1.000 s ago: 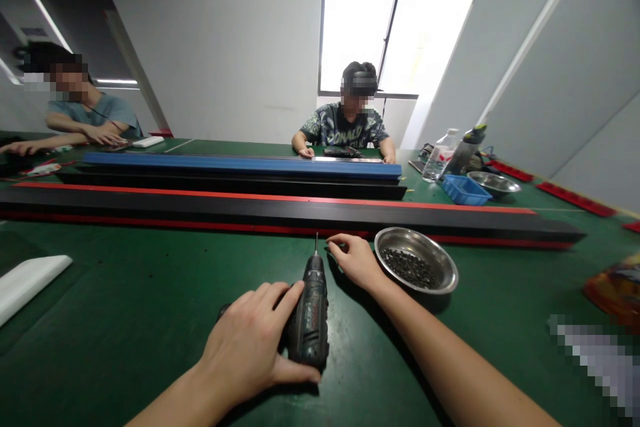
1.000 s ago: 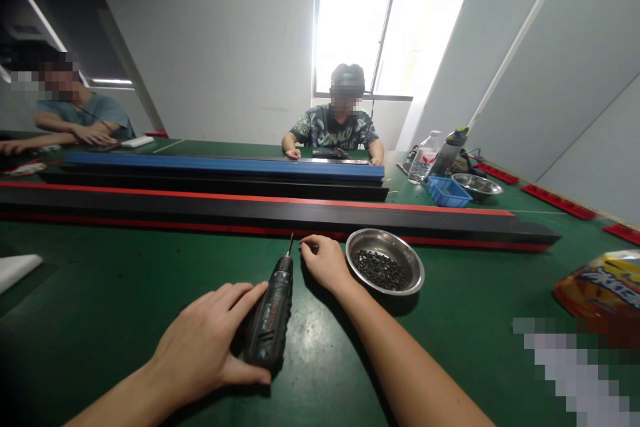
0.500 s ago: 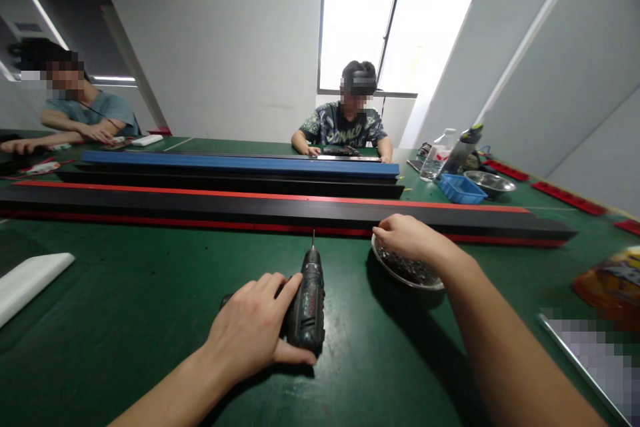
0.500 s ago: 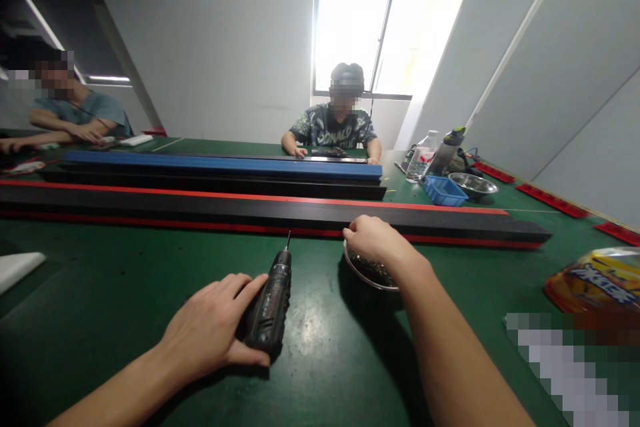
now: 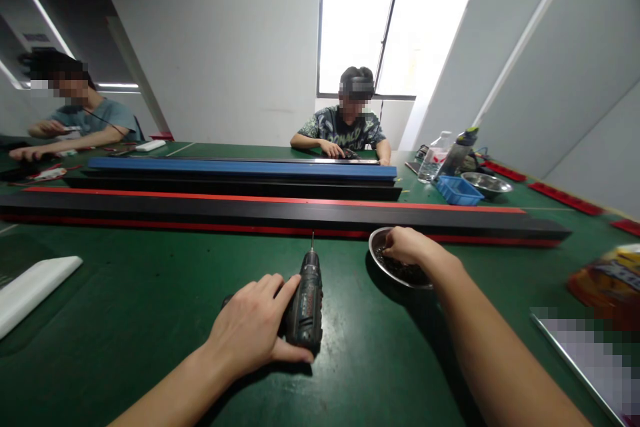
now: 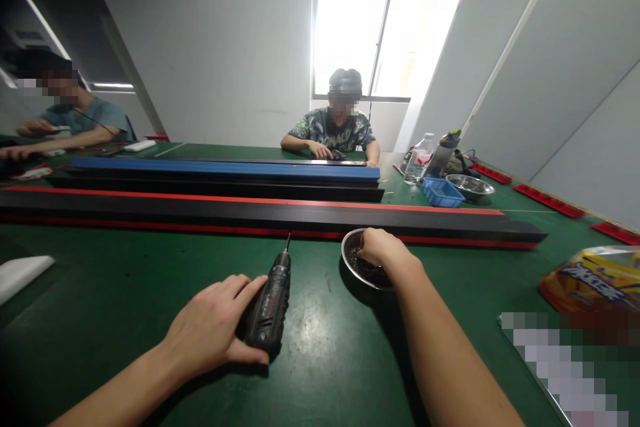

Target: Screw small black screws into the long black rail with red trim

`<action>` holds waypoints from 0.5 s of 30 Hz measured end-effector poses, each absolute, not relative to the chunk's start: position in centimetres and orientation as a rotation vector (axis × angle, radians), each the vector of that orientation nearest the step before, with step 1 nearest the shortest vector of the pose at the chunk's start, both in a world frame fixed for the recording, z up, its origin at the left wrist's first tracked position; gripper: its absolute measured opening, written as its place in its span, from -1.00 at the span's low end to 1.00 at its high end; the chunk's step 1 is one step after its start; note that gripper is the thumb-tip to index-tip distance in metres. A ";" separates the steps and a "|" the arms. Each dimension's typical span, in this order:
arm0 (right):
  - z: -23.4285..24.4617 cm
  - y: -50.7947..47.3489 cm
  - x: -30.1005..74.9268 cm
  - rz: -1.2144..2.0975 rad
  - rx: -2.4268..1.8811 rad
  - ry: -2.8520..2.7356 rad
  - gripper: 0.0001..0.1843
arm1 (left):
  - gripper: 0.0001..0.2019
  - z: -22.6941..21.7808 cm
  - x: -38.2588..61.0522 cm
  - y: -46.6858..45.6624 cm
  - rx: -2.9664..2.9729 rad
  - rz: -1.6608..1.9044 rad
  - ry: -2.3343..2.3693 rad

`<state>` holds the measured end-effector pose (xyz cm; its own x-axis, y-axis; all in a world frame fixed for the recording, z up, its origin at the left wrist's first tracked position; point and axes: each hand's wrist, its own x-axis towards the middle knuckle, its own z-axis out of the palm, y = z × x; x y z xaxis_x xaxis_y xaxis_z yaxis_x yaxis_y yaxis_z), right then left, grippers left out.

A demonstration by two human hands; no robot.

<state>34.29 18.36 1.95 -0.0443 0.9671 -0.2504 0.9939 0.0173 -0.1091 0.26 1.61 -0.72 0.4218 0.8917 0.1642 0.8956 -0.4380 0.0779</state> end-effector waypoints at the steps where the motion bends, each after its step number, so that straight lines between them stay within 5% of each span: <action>1: 1.8 18.4 34.3 -0.406 2.079 2.180 -0.87 | 0.10 -0.7 0.2 1.6 -2.636 -0.285 -1.655; 15: 1.4 18.6 34.5 -0.399 2.123 2.186 -0.85 | 0.12 -0.5 -0.2 1.3 -2.700 -0.259 -1.651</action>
<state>34.46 18.62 1.42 -0.0440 0.9727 -0.2277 0.9904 0.0127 -0.1374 -0.21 1.30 -0.49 0.4461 0.8867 0.1212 0.8812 -0.4589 0.1139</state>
